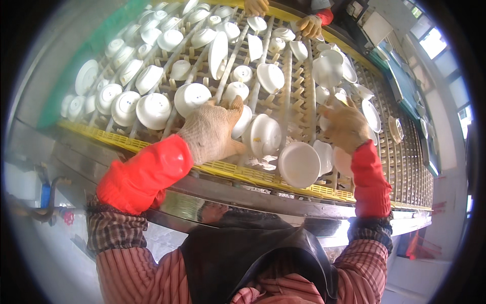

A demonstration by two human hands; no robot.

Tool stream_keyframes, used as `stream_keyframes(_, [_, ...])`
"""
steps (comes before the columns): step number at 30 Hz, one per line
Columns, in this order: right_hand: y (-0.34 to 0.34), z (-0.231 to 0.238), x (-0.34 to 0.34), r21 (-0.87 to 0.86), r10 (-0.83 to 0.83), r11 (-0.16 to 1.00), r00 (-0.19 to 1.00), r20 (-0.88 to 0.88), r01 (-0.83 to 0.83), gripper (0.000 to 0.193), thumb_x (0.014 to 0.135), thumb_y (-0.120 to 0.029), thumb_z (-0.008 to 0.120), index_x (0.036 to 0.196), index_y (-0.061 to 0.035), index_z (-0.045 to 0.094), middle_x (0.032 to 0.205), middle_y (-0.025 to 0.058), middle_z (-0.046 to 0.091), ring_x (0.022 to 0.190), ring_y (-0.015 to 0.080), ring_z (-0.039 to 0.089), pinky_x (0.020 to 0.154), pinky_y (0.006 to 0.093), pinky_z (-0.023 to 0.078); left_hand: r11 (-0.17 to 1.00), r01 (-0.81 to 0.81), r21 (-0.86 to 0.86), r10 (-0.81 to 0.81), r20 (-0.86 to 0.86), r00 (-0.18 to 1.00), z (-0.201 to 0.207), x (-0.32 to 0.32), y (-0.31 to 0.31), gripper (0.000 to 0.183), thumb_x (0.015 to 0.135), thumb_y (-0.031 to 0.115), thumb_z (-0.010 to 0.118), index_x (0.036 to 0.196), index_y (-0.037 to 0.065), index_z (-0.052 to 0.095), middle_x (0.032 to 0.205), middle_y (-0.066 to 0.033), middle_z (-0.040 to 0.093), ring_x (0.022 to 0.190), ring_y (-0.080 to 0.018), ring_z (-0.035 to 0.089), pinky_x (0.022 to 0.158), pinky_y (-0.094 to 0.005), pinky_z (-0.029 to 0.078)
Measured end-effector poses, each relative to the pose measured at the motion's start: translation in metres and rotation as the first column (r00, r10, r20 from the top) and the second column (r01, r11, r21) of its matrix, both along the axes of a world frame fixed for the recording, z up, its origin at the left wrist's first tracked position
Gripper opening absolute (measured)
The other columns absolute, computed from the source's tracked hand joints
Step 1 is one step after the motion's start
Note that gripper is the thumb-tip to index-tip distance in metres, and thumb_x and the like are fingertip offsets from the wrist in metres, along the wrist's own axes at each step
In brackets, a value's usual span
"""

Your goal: The person sorts white ceramic bowls and plates on a rotating conveyor belt, picking up items and placing them into designated slots. The person wears red gloves and a pink jacket while working alongside another person.

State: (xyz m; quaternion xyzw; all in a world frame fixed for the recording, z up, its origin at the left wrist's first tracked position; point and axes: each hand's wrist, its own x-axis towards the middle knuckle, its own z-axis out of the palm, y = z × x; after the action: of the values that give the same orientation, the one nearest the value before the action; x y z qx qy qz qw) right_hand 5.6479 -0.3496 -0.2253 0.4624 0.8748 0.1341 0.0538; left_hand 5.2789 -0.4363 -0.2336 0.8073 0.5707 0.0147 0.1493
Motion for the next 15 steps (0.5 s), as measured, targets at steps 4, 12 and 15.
stream_keyframes(4, [0.000, -0.030, 0.148, 0.104, -0.400, 0.907, 0.913, -0.088, 0.407, 0.042, 0.088, -0.035, 0.086, 0.122, -0.0101, 0.082, 0.117, 0.0178, 0.082, 0.113, 0.0391, 0.076, 0.100, 0.0511, 0.059, 0.965, 0.231, 0.125, -0.172, -0.366, 0.914, -0.002, 0.036, 0.013, 0.112, 0.080, 0.063, 0.091, 0.164, 0.000, 0.049, 0.163, -0.0239, 0.059, 0.149, -0.0442, 0.057, 0.136, -0.0553, 0.030])
stream_keyframes(12, [-0.078, -0.044, 0.077, 0.079, 0.071, 0.997, 0.714, -0.697, -0.023, 0.053, 0.080, -0.022, 0.097, 0.126, -0.0046, 0.077, 0.124, 0.0198, 0.077, 0.115, 0.0428, 0.073, 0.113, 0.0515, 0.055, 0.692, 0.714, 0.105, -0.583, -0.503, 0.638, -0.052, 0.101, 0.056, 0.059, 0.092, 0.028, 0.080, 0.146, 0.008, 0.069, 0.151, -0.0095, 0.070, 0.142, -0.0330, 0.063, 0.128, -0.0447, 0.043])
stream_keyframes(15, [-0.093, -0.033, 0.017, 0.043, 0.356, 0.923, 0.807, -0.470, -0.382, 0.067, 0.073, -0.044, 0.095, 0.121, -0.0020, 0.075, 0.133, 0.0166, 0.071, 0.130, 0.0433, 0.068, 0.130, 0.0641, 0.041, 0.703, 0.684, 0.195, -0.561, -0.439, 0.701, -0.036, 0.092, 0.063, 0.068, 0.078, 0.031, 0.091, 0.139, 0.007, 0.073, 0.127, -0.0102, 0.078, 0.125, -0.0297, 0.070, 0.112, -0.0453, 0.055])
